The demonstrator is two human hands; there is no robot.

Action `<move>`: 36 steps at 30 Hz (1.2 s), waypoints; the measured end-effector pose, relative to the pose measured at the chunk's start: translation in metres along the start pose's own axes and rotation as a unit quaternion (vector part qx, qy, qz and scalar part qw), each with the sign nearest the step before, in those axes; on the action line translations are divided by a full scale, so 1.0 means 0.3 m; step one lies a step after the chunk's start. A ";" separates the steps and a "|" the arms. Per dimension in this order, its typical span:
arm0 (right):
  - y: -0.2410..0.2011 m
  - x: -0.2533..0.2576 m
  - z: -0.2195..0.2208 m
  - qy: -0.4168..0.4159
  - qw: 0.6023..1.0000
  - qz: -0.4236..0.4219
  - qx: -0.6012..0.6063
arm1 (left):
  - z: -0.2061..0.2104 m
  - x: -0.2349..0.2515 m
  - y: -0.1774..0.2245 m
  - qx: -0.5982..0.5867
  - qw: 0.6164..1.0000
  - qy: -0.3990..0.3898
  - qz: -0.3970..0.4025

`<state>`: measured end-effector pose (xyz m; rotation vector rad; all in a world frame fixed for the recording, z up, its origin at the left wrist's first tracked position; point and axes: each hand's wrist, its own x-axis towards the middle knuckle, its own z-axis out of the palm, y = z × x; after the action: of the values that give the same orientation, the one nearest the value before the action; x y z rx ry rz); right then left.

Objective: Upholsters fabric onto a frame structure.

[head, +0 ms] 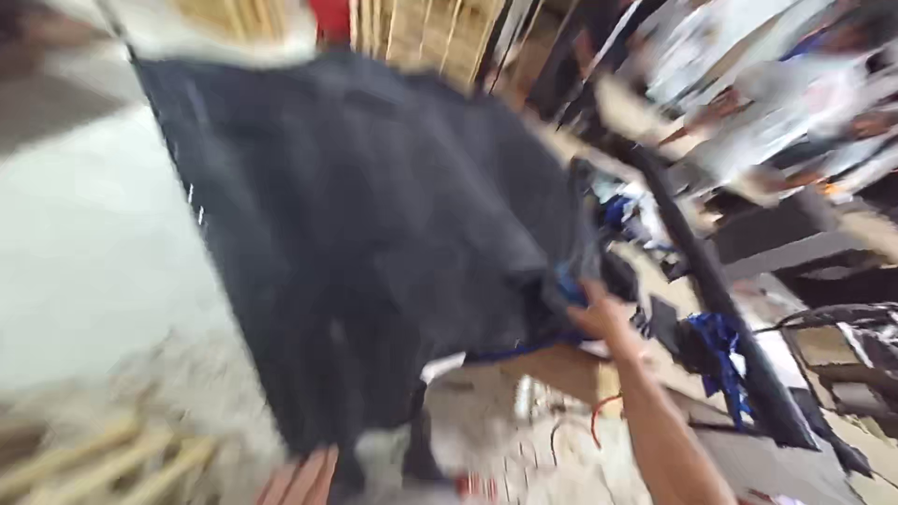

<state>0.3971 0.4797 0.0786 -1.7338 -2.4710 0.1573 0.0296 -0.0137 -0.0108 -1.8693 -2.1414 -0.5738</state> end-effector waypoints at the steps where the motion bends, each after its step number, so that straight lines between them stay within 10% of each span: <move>1: -0.038 -0.057 -0.055 -0.014 1.000 0.015 0.013 | -0.002 -0.004 -0.006 0.000 1.000 0.008 0.009; 7: -0.240 -0.617 -0.131 -0.085 0.908 0.078 0.404 | 0.032 -0.008 -0.084 -0.062 0.996 -0.014 0.065; 14: -0.788 -1.134 -0.007 -0.078 0.886 0.113 0.443 | 0.052 -0.005 -0.087 -0.126 0.991 0.009 0.046; 36: -1.046 -1.116 0.083 -0.172 0.954 -0.030 0.242 | 0.040 0.019 -0.112 -0.138 0.986 -0.013 0.090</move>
<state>0.2148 0.0579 0.0895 -1.5115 -2.4078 1.0425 -0.0035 -0.0067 -0.0236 -2.1964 -1.9622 -0.8468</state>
